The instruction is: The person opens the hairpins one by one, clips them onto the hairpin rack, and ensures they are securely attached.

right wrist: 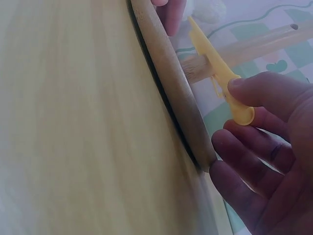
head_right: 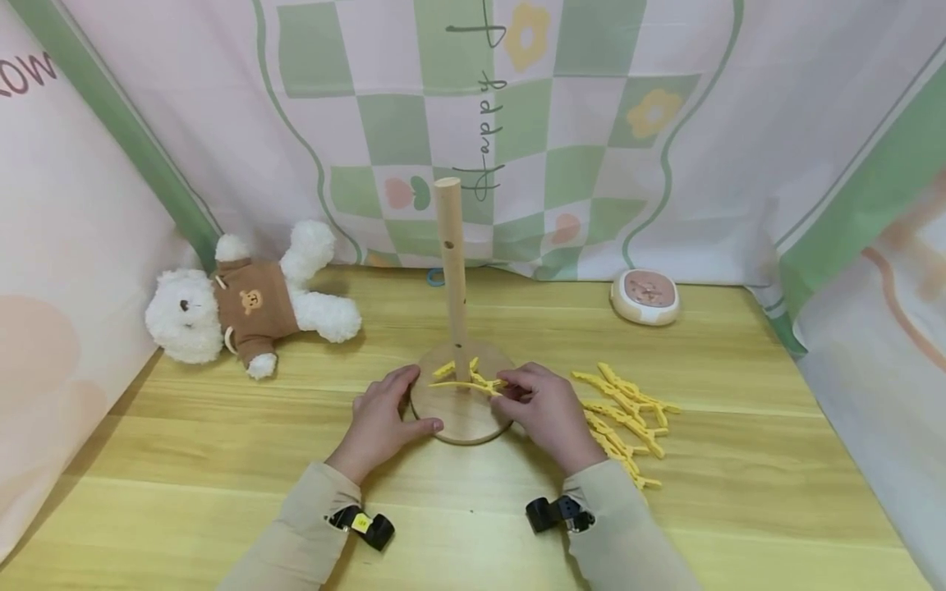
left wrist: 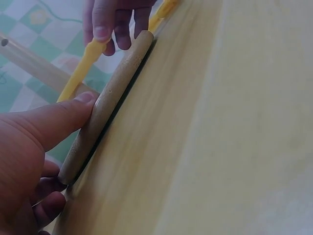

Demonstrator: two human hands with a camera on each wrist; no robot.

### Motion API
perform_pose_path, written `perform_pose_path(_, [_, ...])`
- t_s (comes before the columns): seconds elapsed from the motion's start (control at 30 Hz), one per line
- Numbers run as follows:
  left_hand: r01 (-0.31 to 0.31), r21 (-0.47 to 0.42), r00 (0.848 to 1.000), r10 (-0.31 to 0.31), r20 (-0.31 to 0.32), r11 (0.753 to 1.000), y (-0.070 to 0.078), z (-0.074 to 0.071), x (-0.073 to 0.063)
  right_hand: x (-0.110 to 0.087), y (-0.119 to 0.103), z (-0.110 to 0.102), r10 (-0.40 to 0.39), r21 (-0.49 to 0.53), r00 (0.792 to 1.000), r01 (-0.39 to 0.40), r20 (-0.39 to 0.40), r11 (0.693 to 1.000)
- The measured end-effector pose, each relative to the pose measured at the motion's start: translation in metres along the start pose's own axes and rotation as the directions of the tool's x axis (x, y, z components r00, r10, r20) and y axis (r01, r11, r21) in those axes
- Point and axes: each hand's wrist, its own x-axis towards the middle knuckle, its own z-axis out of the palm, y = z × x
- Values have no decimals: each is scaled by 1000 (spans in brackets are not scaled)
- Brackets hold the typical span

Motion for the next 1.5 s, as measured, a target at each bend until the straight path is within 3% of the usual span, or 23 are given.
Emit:
perform_pose_path(0.47, [-11, -14, 1000, 11, -6, 1000, 1, 0, 2, -6, -4, -12, 83, 56, 996, -84, 24, 995])
perform_pose_path(0.9, [-9, -16, 1000, 9, -1, 1000, 1, -2, 2, -13, 7, -40, 30, -67, 999, -31, -23, 997])
perform_pose_path(1.2, [-3, -11, 1000, 3, -2, 1000, 1, -2, 2, -16, 12, -61, 58, -93, 998, -59, -14, 994])
perform_pose_path(1.5, [0, -30, 1000, 0, 2, 1000, 3, -3, -1, -31, 25, -67, 58, -139, 998, -63, -38, 988])
